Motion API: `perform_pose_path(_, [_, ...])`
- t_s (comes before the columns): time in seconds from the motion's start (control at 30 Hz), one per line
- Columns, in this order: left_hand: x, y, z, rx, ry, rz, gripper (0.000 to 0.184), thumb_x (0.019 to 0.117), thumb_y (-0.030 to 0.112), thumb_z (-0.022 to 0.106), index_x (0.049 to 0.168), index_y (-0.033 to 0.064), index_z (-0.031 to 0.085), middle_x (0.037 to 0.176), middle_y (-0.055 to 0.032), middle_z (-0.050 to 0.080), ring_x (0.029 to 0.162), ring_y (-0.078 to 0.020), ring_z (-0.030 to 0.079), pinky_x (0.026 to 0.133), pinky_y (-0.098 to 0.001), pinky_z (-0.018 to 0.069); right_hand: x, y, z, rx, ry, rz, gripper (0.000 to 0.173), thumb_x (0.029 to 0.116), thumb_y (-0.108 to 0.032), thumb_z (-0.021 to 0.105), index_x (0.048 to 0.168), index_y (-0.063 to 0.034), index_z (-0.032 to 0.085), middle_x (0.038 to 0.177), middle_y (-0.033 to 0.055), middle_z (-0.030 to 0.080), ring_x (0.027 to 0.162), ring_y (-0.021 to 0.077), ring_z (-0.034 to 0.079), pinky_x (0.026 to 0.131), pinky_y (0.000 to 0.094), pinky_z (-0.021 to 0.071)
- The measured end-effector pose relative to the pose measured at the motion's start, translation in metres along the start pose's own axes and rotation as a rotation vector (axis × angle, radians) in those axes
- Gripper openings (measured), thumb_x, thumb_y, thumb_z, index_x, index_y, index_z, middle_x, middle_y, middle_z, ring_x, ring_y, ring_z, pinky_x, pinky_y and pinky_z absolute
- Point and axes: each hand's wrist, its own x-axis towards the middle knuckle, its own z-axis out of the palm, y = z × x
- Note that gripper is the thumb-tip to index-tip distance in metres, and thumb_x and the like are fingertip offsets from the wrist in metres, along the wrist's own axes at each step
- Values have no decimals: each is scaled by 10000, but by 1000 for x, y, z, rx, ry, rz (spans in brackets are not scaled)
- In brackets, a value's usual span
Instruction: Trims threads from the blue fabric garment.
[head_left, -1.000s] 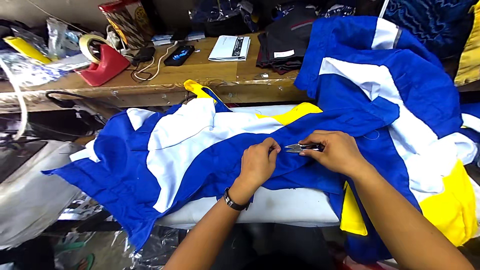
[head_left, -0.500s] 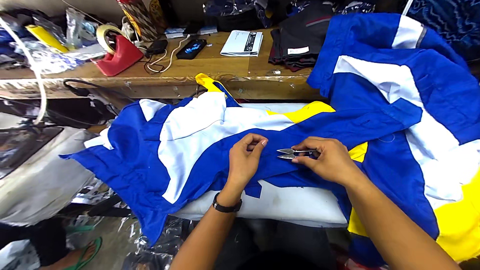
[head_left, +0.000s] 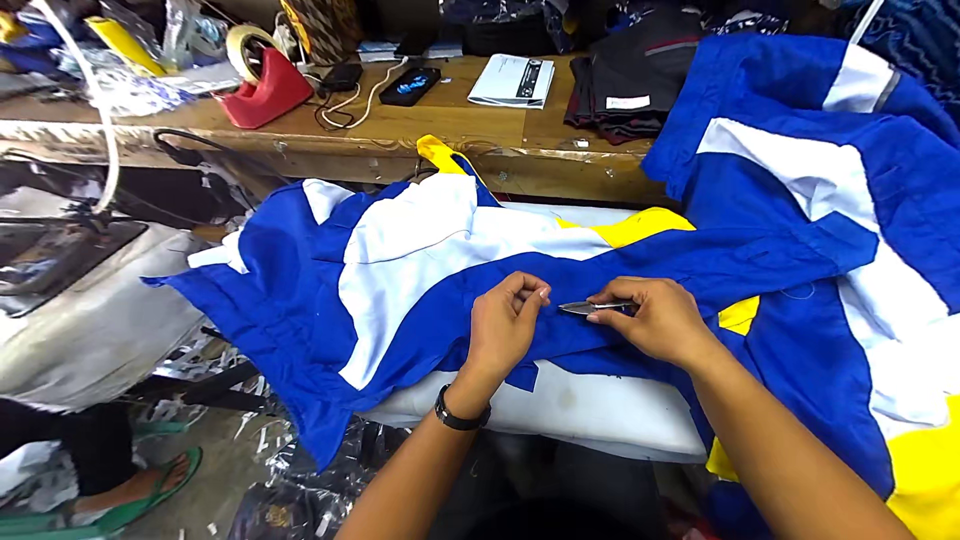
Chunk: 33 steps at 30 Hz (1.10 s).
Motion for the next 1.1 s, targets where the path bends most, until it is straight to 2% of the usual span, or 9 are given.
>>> perform_pose_path(0.1, [-13, -5, -2, 380, -102, 38, 156, 976, 191, 680, 1050, 57, 712, 836, -77, 695, 634, -217, 624, 609, -443, 526, -2, 0, -1, -39, -18, 6, 150, 852, -241, 830, 976, -170, 784, 910, -25, 725, 772, 176, 650, 670, 529, 480])
perform_pose_path(0.23, [-21, -6, -1, 535, -212, 10, 185, 970, 236, 683, 1031, 76, 754, 930, -103, 729, 877, -304, 697, 752, -527, 534, -3, -3, 0, -82, -67, 10, 145, 862, -243, 825, 977, -164, 784, 896, -13, 723, 790, 194, 663, 685, 541, 482])
perform_pose_path(0.3, [-19, -7, -3, 508, -219, 3, 166, 977, 227, 667, 974, 91, 763, 914, -90, 722, 913, -298, 681, 763, -513, 519, -2, -4, 2, -94, -80, 6, 145, 866, -252, 822, 979, -169, 785, 891, -16, 720, 801, 191, 665, 698, 539, 486])
perform_pose_path(0.37, [-17, -9, -4, 461, -183, 15, 151, 971, 215, 673, 946, 97, 763, 877, -73, 709, 870, -275, 664, 743, -490, 506, -2, -4, 3, -98, -81, -4, 151, 869, -254, 820, 987, -166, 788, 904, -16, 727, 817, 195, 674, 711, 544, 494])
perform_pose_path(0.73, [-18, -16, -6, 345, -65, 47, 116, 958, 201, 692, 944, 114, 767, 854, -31, 701, 816, -205, 654, 727, -444, 513, 1, -7, 5, -93, -67, -26, 99, 891, -250, 796, 946, -168, 794, 909, 1, 737, 862, 227, 694, 716, 575, 492])
perform_pose_path(0.83, [-20, -22, -20, 238, 22, 27, 109, 963, 209, 690, 963, 123, 759, 851, 4, 711, 766, -124, 662, 704, -383, 541, -1, -11, 7, -31, -64, -19, 147, 877, -282, 803, 975, -174, 785, 914, -22, 729, 830, 183, 679, 712, 542, 499])
perform_pose_path(0.9, [-23, -25, -31, 131, 93, -15, 83, 969, 175, 686, 983, 118, 746, 903, 25, 735, 791, -63, 688, 710, -298, 570, -2, -17, 14, 8, -66, -29, 179, 871, -303, 800, 998, -178, 782, 903, -35, 719, 809, 156, 666, 708, 516, 504])
perform_pose_path(1.0, [-25, -32, -41, -48, 176, -76, 53, 971, 118, 683, 986, 90, 726, 917, 16, 744, 817, -42, 695, 743, -246, 576, 0, -30, 28, 36, -74, -53, 195, 881, -316, 788, 1018, -178, 785, 907, -41, 718, 801, 151, 662, 701, 503, 501])
perform_pose_path(1.1, [-28, -36, -44, -148, 220, -100, 48, 975, 93, 674, 983, 77, 719, 898, 12, 741, 785, -38, 688, 705, -218, 567, 7, -42, 40, 32, -102, -58, 187, 887, -295, 794, 1020, -164, 785, 910, -22, 720, 808, 174, 666, 706, 515, 496])
